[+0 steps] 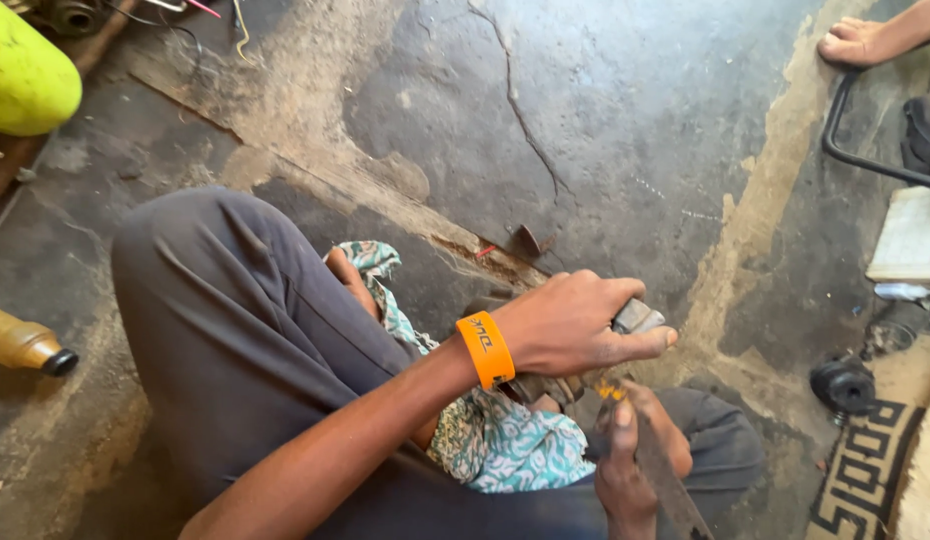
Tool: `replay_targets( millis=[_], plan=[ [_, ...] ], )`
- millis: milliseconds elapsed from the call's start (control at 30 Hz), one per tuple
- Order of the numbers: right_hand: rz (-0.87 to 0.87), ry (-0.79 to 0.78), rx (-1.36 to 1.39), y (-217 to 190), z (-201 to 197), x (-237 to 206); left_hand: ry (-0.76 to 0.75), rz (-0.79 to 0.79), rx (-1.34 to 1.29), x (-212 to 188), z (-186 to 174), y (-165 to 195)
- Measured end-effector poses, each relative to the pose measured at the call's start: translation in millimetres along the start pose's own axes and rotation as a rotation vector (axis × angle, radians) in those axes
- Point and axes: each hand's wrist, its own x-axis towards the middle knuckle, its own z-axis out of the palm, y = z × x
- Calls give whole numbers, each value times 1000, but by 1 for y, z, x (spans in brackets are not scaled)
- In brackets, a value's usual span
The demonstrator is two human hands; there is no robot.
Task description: The person sits cross-legged on the floor and uses a metal file to smooth the surface of a cylindrical metal part. They hold the part in their left hand and file it with their right hand, rotating the part to work on different areas.
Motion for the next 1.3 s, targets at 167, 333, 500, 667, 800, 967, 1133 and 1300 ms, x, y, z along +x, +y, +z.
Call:
replay_targets(
  millis=[167, 333, 500, 667, 800, 967, 1133, 1300],
  plan=[
    [24, 39, 14, 1, 6, -4, -2, 9, -23, -1, -3, 4],
    [30, 59, -8, -2, 5, -2, 8, 16, -23, -1, -3, 5],
    [-157, -15, 84, 0, 6, -3, -11, -11, 8, 0, -1, 3],
    [83, 74, 272, 9, 11, -10, -19, -43, 29, 0, -1, 3],
    [54, 83, 196, 12, 10, -11, 1, -13, 14, 1, -1, 4],
    [92, 138, -17, 0, 2, 4, 14, -12, 38, 0, 1, 4],
    [-169, 13, -124, -14, 0, 8, -9, -17, 33, 0, 2, 2],
    [-45, 68, -335, -8, 2, 2, 6, 116, 116, 0, 4, -2]
  ],
)
